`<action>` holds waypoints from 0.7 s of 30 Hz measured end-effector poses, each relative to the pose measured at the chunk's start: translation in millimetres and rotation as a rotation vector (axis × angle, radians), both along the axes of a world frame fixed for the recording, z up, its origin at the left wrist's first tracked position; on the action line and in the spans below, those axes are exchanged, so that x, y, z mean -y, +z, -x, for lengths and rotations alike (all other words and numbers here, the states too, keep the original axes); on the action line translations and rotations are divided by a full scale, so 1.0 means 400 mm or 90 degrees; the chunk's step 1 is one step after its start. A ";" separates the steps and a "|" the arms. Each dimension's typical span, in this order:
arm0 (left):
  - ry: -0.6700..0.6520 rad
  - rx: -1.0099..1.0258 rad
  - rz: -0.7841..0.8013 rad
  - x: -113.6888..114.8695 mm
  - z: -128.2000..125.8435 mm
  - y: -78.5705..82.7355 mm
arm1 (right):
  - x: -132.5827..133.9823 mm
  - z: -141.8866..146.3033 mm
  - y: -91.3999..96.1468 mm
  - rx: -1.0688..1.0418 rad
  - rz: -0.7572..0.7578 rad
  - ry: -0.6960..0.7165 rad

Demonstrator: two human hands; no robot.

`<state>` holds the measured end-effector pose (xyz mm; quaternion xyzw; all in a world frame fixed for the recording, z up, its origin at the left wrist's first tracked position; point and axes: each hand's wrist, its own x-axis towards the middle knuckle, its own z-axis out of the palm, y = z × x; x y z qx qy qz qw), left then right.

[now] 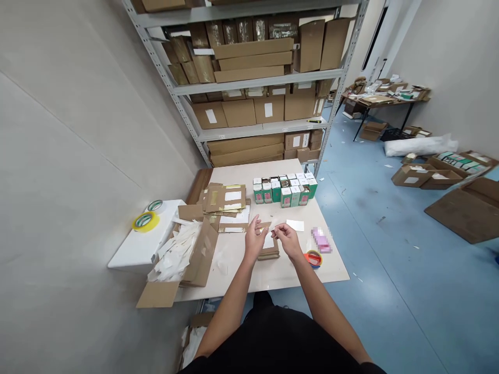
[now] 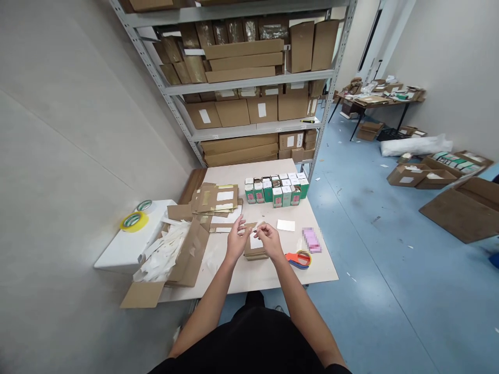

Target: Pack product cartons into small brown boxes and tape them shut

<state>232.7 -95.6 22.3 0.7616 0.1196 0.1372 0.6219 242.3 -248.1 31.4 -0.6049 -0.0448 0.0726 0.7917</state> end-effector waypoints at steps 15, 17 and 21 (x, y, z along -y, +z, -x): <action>-0.066 -0.008 0.102 -0.028 0.035 0.013 | -0.032 0.031 -0.026 0.070 0.045 0.021; -0.051 -0.024 0.164 -0.029 0.039 0.011 | -0.035 0.038 -0.031 0.053 0.037 0.014; -0.119 -0.030 0.232 -0.015 0.063 0.018 | -0.038 0.056 -0.041 0.039 0.037 -0.021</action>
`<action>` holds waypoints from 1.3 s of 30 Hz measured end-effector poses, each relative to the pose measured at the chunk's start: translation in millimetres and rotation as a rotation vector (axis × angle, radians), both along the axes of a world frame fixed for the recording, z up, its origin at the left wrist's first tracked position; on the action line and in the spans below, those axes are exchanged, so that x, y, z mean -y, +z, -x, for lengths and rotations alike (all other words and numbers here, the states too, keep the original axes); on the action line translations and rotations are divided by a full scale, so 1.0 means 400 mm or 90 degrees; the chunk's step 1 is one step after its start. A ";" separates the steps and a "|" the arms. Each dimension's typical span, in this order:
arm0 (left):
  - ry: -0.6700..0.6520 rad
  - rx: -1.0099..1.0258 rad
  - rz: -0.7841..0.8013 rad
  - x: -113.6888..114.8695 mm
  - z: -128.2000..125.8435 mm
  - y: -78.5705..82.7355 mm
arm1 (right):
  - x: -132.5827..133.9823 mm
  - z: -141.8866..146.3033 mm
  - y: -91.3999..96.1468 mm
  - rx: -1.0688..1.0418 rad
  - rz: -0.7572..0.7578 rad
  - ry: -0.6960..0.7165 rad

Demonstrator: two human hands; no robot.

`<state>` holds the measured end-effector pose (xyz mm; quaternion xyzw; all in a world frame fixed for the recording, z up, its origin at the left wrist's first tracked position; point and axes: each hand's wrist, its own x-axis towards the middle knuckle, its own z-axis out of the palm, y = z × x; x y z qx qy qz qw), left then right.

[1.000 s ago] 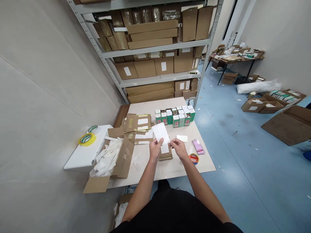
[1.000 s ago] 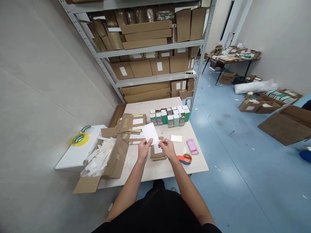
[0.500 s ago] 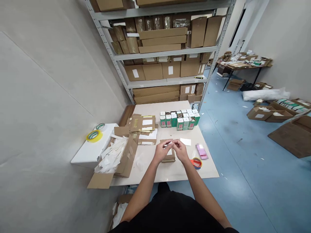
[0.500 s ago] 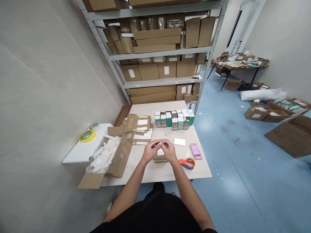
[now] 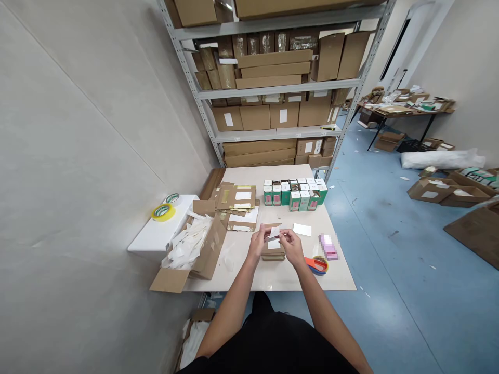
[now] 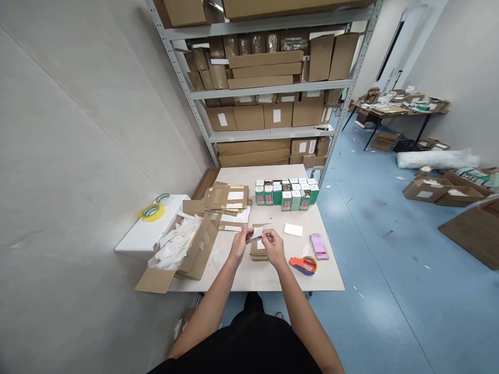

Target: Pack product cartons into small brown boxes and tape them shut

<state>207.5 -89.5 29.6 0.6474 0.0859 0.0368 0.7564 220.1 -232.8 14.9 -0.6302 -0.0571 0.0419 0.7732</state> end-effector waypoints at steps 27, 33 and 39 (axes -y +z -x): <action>0.147 0.060 -0.077 -0.372 0.327 -0.047 | -0.327 0.226 -0.002 -0.016 -0.004 0.099; 0.614 0.053 0.024 -0.630 0.551 -0.075 | -0.453 0.266 -0.059 -0.046 0.004 -0.009; 0.721 0.089 -0.009 -0.740 0.808 -0.107 | -0.723 0.449 -0.151 -0.146 0.064 0.165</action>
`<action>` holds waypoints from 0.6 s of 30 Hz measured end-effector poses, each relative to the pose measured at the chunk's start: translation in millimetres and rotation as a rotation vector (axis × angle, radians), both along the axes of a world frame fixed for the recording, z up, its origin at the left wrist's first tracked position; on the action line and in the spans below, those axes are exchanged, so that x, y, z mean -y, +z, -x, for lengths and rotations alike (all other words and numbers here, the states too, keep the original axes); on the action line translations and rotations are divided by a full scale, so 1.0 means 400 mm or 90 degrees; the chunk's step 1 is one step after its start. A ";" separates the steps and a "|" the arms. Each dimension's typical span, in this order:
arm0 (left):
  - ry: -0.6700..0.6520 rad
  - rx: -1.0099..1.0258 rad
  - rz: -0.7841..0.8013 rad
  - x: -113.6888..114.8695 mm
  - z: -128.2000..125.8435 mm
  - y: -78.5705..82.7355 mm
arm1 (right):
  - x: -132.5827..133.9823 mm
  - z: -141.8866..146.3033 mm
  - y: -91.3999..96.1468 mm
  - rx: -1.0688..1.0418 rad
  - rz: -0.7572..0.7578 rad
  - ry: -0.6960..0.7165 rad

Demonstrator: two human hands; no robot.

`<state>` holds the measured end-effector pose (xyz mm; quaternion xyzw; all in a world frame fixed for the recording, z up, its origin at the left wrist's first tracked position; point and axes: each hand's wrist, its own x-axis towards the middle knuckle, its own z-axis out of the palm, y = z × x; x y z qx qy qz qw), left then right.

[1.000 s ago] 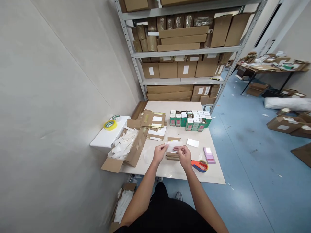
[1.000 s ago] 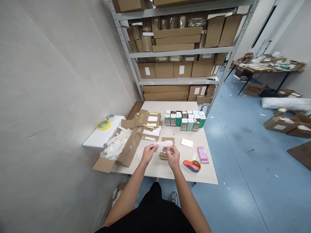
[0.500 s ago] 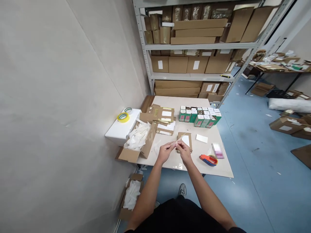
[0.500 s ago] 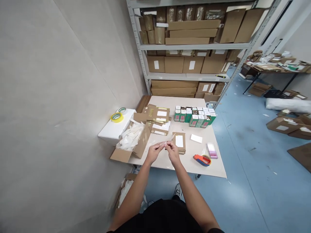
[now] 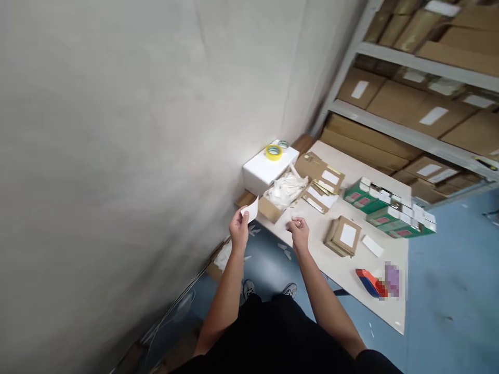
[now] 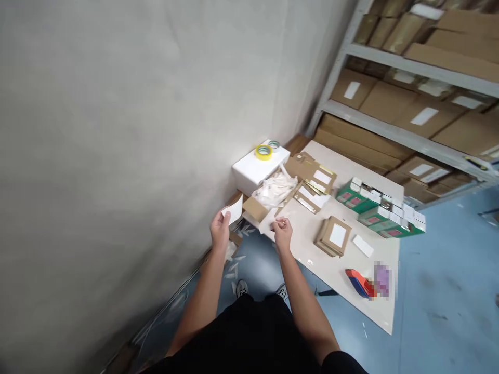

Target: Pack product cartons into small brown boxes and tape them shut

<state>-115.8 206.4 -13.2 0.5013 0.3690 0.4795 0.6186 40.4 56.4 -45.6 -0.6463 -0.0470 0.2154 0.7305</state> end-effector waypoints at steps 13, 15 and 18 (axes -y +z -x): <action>0.294 -0.106 0.079 -0.082 0.460 -0.166 | -0.434 0.398 -0.363 -0.178 0.411 0.398; 0.323 -0.111 0.098 -0.071 0.497 -0.182 | -0.461 0.436 -0.414 -0.173 0.449 0.415; 0.344 -0.131 0.116 -0.047 0.548 -0.194 | -0.486 0.473 -0.474 -0.153 0.488 0.433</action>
